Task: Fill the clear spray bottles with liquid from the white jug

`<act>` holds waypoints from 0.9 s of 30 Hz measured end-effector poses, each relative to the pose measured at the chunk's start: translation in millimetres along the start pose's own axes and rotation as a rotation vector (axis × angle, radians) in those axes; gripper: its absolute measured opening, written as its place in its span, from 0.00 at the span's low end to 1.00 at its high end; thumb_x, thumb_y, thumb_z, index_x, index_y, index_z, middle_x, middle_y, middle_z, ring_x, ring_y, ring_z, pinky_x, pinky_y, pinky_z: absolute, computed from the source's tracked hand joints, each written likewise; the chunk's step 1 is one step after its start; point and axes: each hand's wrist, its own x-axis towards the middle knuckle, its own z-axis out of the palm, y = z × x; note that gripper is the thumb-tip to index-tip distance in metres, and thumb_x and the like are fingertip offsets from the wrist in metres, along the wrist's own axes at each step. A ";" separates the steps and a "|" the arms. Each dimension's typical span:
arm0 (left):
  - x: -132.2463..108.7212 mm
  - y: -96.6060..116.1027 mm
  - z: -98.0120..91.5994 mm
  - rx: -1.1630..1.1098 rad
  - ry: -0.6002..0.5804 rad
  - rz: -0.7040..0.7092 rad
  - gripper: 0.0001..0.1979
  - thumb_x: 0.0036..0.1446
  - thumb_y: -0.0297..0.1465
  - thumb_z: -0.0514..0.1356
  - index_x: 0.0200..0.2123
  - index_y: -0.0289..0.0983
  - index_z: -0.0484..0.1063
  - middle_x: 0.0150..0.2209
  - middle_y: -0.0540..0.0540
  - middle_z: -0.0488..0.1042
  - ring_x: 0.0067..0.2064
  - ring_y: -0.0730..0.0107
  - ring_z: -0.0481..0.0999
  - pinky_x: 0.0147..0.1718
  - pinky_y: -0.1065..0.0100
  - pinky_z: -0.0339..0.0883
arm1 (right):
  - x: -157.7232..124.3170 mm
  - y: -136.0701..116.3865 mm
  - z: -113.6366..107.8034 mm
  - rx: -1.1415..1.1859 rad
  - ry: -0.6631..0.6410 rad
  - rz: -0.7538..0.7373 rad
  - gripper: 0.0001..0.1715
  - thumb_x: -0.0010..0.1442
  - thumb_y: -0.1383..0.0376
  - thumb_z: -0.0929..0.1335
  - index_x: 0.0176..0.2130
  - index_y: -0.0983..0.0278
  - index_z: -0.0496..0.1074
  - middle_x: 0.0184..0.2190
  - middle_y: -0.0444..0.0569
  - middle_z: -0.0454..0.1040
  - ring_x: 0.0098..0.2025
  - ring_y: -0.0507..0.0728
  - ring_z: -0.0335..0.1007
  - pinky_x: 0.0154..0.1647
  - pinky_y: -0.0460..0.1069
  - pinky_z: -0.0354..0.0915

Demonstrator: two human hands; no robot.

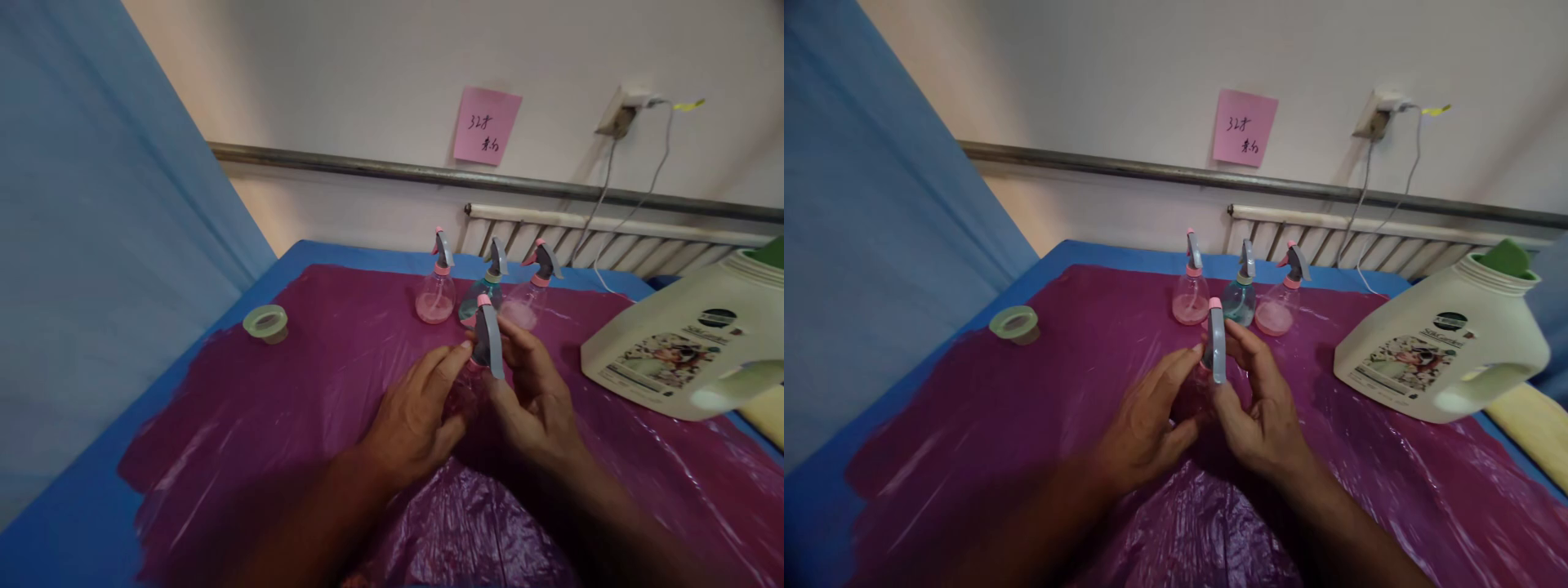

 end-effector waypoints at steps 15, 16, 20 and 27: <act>-3.7 -0.2 4.4 0.005 -0.021 -0.025 0.56 0.70 0.24 0.64 0.88 0.56 0.36 0.80 0.36 0.63 0.78 0.41 0.71 0.74 0.33 0.73 | 3.9 -10.8 -5.7 -0.125 -0.019 -0.021 0.33 0.75 0.62 0.76 0.74 0.51 0.73 0.71 0.54 0.80 0.71 0.66 0.81 0.72 0.68 0.78; -3.8 -0.5 4.8 0.008 -0.020 -0.024 0.56 0.70 0.24 0.64 0.88 0.55 0.35 0.81 0.36 0.63 0.78 0.41 0.71 0.74 0.33 0.73 | 3.9 -10.9 -6.0 -0.147 -0.021 -0.029 0.33 0.75 0.62 0.75 0.74 0.50 0.73 0.70 0.53 0.81 0.70 0.66 0.81 0.71 0.67 0.79; -3.0 0.2 5.6 0.019 -0.009 -0.016 0.56 0.70 0.25 0.64 0.88 0.55 0.35 0.80 0.35 0.63 0.78 0.39 0.71 0.73 0.33 0.74 | 3.3 -8.5 -7.3 -0.189 -0.012 -0.029 0.33 0.74 0.62 0.76 0.73 0.50 0.73 0.68 0.53 0.82 0.66 0.65 0.83 0.68 0.66 0.79; -0.5 3.1 6.0 0.030 0.002 -0.023 0.55 0.72 0.26 0.64 0.88 0.56 0.35 0.79 0.35 0.65 0.76 0.41 0.73 0.73 0.35 0.75 | 2.4 -0.4 -3.8 -0.220 0.092 -0.042 0.27 0.70 0.60 0.79 0.65 0.53 0.76 0.58 0.53 0.84 0.58 0.64 0.82 0.62 0.63 0.77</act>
